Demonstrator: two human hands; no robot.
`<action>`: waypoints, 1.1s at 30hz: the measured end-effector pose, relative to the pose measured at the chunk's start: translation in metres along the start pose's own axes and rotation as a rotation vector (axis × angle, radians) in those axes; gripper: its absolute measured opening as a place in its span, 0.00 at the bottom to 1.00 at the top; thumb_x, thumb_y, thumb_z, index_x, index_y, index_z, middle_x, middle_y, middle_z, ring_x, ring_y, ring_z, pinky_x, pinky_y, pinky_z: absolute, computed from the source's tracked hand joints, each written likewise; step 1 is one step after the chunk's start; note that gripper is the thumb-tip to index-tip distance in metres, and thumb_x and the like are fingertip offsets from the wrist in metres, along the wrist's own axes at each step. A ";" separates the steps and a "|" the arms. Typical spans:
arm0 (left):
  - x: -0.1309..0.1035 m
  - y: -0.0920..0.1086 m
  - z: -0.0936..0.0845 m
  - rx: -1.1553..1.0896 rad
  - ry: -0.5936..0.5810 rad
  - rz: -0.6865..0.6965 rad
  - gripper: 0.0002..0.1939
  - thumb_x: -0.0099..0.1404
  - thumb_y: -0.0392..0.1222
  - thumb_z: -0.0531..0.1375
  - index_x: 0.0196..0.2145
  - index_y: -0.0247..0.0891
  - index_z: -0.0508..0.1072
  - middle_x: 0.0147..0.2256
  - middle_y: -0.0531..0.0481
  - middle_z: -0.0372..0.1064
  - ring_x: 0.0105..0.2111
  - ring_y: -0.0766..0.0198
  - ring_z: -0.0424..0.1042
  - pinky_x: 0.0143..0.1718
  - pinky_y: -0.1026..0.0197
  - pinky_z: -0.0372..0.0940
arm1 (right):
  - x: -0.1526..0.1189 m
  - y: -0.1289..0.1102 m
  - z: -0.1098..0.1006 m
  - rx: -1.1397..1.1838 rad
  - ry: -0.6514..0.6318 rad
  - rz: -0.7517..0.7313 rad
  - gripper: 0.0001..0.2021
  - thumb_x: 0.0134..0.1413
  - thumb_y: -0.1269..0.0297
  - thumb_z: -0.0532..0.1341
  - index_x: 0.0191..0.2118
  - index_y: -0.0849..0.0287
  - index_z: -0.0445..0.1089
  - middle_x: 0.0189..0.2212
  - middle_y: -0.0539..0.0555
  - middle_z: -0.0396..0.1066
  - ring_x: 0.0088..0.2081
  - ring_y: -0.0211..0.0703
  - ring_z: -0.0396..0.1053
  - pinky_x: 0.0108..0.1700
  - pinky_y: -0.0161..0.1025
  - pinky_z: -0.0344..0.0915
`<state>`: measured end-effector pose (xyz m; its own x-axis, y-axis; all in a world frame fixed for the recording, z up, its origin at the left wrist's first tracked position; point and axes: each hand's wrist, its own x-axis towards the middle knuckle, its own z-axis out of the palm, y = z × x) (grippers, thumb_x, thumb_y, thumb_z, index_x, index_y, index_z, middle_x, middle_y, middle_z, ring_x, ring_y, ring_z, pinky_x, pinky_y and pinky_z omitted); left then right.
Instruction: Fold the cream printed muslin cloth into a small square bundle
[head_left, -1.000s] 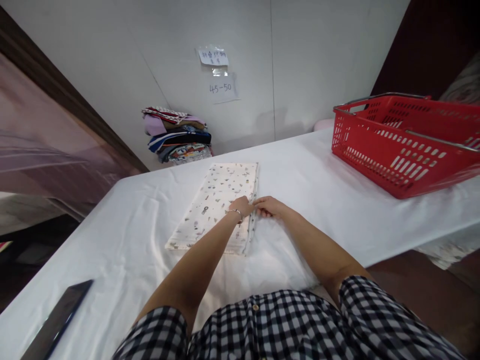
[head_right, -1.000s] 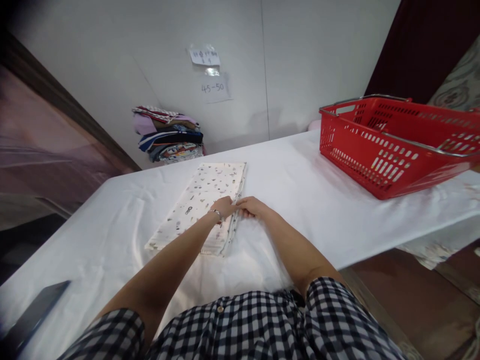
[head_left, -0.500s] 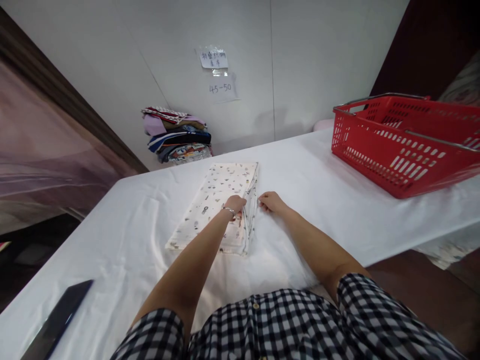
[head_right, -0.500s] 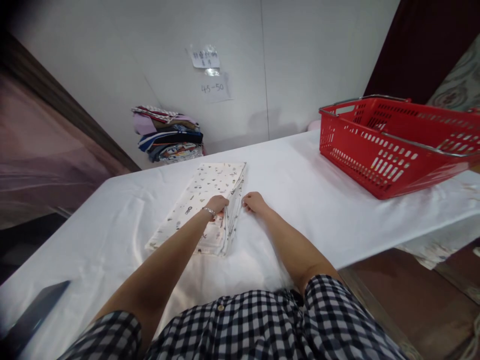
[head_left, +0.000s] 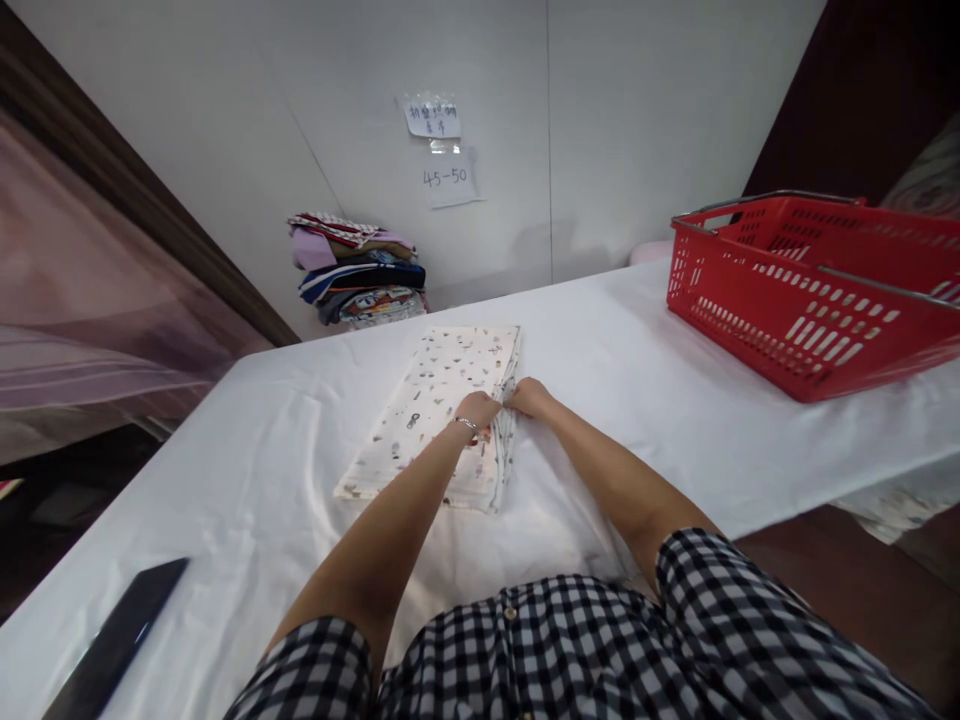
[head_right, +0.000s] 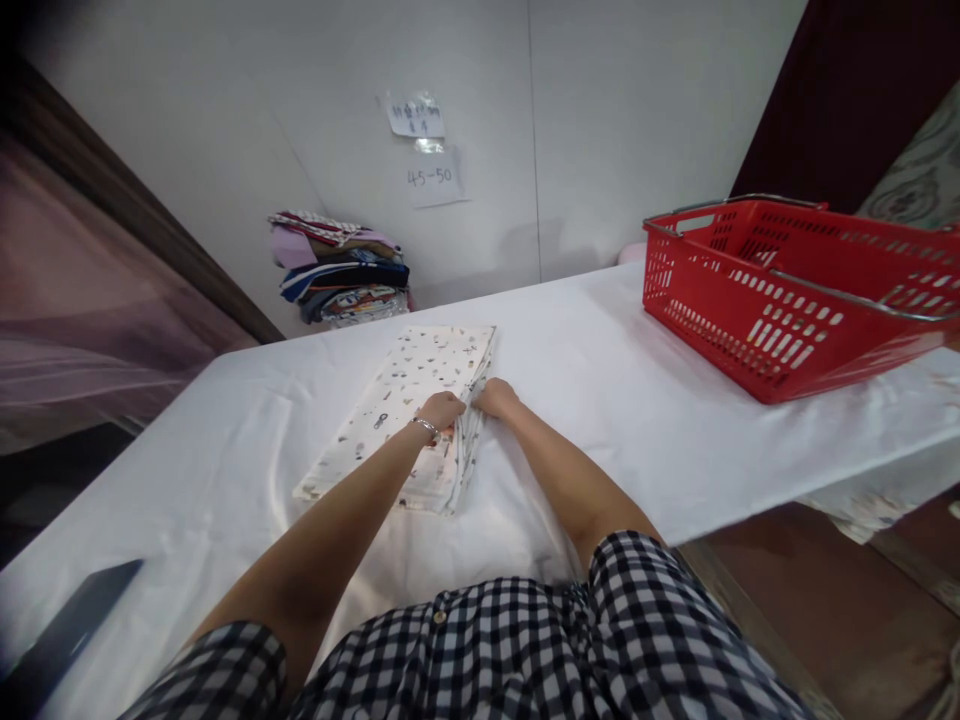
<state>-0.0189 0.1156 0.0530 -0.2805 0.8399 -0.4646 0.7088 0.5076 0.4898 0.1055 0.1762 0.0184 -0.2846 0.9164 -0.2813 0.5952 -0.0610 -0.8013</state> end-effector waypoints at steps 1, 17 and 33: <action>0.000 0.000 0.000 0.005 0.005 0.007 0.12 0.54 0.41 0.54 0.38 0.44 0.69 0.31 0.47 0.74 0.26 0.58 0.74 0.24 0.60 0.63 | 0.000 -0.001 0.000 0.004 -0.011 0.004 0.13 0.38 0.74 0.65 0.11 0.59 0.63 0.06 0.49 0.56 0.19 0.39 0.65 0.21 0.31 0.54; -0.009 0.005 0.002 0.313 0.233 0.205 0.12 0.56 0.40 0.54 0.39 0.40 0.69 0.39 0.43 0.72 0.40 0.55 0.71 0.36 0.59 0.65 | -0.017 0.018 0.003 0.561 -0.103 0.048 0.07 0.46 0.71 0.61 0.24 0.59 0.61 0.13 0.45 0.65 0.14 0.29 0.60 0.14 0.26 0.46; -0.020 0.010 0.024 0.452 0.225 0.270 0.22 0.62 0.57 0.50 0.45 0.38 0.63 0.47 0.38 0.66 0.45 0.51 0.70 0.41 0.56 0.64 | -0.017 0.014 0.009 0.716 -0.099 0.046 0.07 0.46 0.74 0.59 0.23 0.61 0.61 0.16 0.48 0.67 0.16 0.30 0.63 0.16 0.27 0.55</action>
<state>0.0091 0.0995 0.0489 -0.1472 0.9736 -0.1743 0.9670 0.1787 0.1816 0.1123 0.1562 0.0071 -0.3581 0.8689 -0.3419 -0.0203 -0.3733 -0.9275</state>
